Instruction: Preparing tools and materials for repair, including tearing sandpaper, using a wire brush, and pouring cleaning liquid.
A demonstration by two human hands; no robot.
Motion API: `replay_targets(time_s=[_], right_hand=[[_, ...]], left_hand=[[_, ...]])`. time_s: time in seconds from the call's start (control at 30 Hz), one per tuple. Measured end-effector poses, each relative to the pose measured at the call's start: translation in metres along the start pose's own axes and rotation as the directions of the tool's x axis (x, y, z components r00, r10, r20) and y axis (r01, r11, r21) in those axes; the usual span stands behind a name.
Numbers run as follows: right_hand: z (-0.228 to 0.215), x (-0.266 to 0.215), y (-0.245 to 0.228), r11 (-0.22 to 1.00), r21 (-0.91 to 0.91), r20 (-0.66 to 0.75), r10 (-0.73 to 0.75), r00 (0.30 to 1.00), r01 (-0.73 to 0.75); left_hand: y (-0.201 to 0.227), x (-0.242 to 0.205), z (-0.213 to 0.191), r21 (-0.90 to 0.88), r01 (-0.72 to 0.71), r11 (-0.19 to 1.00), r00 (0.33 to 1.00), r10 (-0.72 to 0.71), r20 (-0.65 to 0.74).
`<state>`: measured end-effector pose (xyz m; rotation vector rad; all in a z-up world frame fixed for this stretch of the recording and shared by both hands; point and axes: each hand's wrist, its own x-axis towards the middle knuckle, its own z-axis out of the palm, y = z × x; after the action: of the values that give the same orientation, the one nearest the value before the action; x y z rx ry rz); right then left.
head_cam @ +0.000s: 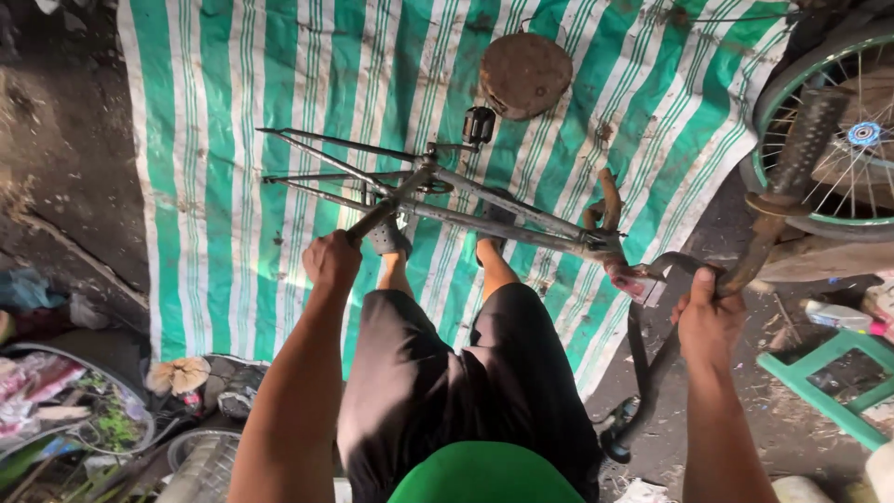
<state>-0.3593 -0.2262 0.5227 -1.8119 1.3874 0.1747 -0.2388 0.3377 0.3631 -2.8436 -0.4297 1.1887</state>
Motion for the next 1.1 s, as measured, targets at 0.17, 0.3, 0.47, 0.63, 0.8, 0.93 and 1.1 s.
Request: replay_targets(time_s=[0.17,0.3,0.47,0.63,0.8,0.93,1.1], right_hand=[[0.011,-0.023,0.012,0.995,0.090,-0.032,-0.050,0.998,0.053],[-0.002,-0.029,0.012,0.999,0.038,-0.034,-0.034,0.999,0.035],[-0.017,-0.027,0.010,0.998,0.038,-0.014,-0.049,0.999,0.049],[-0.035,-0.053,-0.024,0.998,-0.055,0.019,-0.034,0.999,0.035],[-0.062,-0.062,-0.040,0.990,-0.126,0.037,-0.054,0.998,0.058],[-0.072,-0.053,-0.035,0.995,-0.035,0.051,-0.089,0.995,0.091],[-0.075,-0.038,-0.026,0.994,0.011,0.026,-0.112,0.993,0.112]], left_hand=[[-0.007,-0.007,-0.015,-0.033,0.023,0.999,0.998,-0.021,0.064],[-0.006,-0.023,-0.034,-0.018,0.017,1.000,0.998,-0.016,0.062],[-0.013,-0.036,-0.034,0.011,-0.069,0.998,0.995,0.069,-0.070],[-0.024,-0.061,-0.046,-0.020,-0.041,0.999,0.998,0.039,-0.057],[-0.020,-0.091,-0.075,-0.009,0.008,1.000,1.000,-0.008,0.005],[-0.011,-0.095,-0.079,-0.001,-0.005,1.000,1.000,0.005,0.002],[0.000,-0.088,-0.063,-0.018,-0.055,0.998,0.998,0.055,-0.023]])
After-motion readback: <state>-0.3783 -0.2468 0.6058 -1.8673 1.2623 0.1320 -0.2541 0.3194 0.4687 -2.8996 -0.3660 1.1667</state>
